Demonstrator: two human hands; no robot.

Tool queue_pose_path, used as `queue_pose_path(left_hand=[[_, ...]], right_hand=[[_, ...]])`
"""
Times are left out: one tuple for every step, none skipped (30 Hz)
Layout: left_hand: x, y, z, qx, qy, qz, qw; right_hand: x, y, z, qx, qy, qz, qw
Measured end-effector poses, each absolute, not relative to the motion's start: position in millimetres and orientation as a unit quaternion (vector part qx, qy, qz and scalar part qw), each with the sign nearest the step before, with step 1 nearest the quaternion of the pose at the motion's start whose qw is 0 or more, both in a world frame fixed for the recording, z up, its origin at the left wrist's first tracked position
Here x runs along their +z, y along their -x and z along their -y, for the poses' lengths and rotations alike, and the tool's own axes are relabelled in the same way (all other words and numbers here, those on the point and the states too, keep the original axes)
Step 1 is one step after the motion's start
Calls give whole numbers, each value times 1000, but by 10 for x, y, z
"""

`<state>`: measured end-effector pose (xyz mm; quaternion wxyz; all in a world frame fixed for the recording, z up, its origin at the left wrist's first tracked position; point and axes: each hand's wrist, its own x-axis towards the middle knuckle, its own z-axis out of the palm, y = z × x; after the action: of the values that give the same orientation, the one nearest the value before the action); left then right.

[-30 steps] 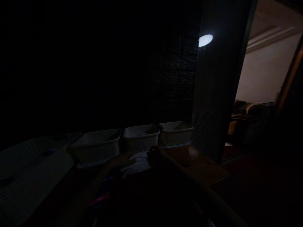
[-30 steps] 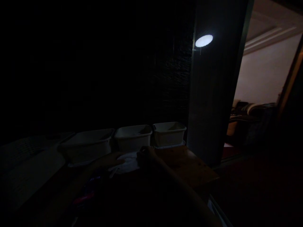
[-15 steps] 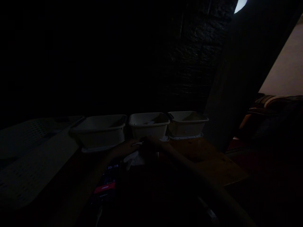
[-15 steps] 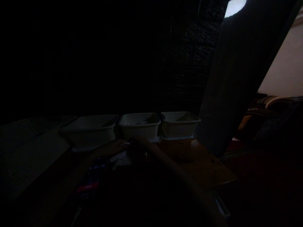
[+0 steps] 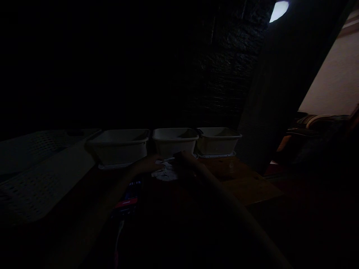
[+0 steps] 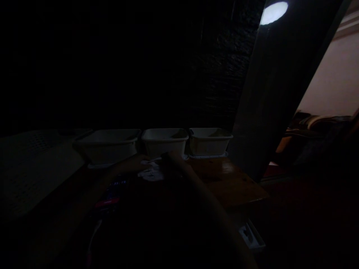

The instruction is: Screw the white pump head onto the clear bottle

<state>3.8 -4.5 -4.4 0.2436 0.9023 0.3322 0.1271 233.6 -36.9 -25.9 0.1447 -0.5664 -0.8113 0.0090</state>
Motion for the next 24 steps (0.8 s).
queue_pose_path(left_hand=[[-31, -19, 27, 126, -902, -333, 244], [-17, 1, 9, 126, -902, -333, 244], [-5, 23, -9, 125, -902, -332, 246], [3, 43, -26, 124, -902, -330, 247], [7, 61, -41, 124, -903, -328, 247], [6, 73, -54, 125, -904, -327, 246], [-1, 81, -63, 124, -905, -326, 245], [-11, 82, -67, 122, -906, -325, 244], [-24, 78, -66, 120, -907, -321, 245], [-38, 71, -61, 121, -907, -318, 248], [-50, 61, -52, 120, -908, -312, 252], [-60, 50, -43, 115, -909, -306, 258], [-67, 41, -35, 109, -910, -301, 264], [-71, 35, -32, 106, -910, -301, 265], [-74, 33, -33, 105, -910, -301, 264], [-76, 36, -40, 105, -910, -304, 261], [-78, 43, -53, 107, -910, -308, 256], [-81, 54, -70, 108, -910, -313, 251], [-86, 66, -90, 111, -909, -319, 244], [-92, 80, -111, 115, -908, -326, 237], [-97, 94, -130, 120, -907, -333, 229], [-101, 106, -148, 126, -905, -340, 221], [-102, 117, -161, 132, -904, -347, 215], [-100, 125, -170, 137, -902, -351, 210]], right_hand=[[-248, -2346, 374, 5, 562, 814, 149], [-230, -2352, 382, 1, 560, 814, 153], [-210, -2355, 394, 1, 565, 811, 151], [-191, -2357, 408, 4, 569, 808, 152], [-176, -2356, 421, 7, 568, 808, 154], [-168, -2354, 432, 7, 568, 808, 156], [-168, -2349, 438, 9, 566, 809, 160], [-175, -2343, 439, 11, 564, 810, 162], [-189, -2334, 435, 12, 560, 812, 163], [-206, -2324, 427, 14, 557, 815, 163], [-225, -2314, 418, 16, 554, 817, 159], [-244, -2304, 408, 18, 553, 818, 156], [-260, -2295, 399, 19, 552, 819, 153], [-273, -2289, 391, 20, 549, 822, 153], [-283, -2286, 385, 22, 545, 824, 154], [-289, -2288, 379, 25, 541, 826, 155], [-294, -2294, 374, 28, 538, 828, 154], [-298, -2305, 367, 31, 538, 828, 153], [-302, -2320, 359, 33, 542, 826, 151], [-308, -2338, 349, 32, 550, 821, 148], [-314, -2358, 339, 30, 559, 815, 146], [-320, -2379, 329, 27, 568, 809, 146], [-325, -2398, 321, 23, 577, 803, 145], [-327, -2415, 315, 20, 586, 797, 145]])
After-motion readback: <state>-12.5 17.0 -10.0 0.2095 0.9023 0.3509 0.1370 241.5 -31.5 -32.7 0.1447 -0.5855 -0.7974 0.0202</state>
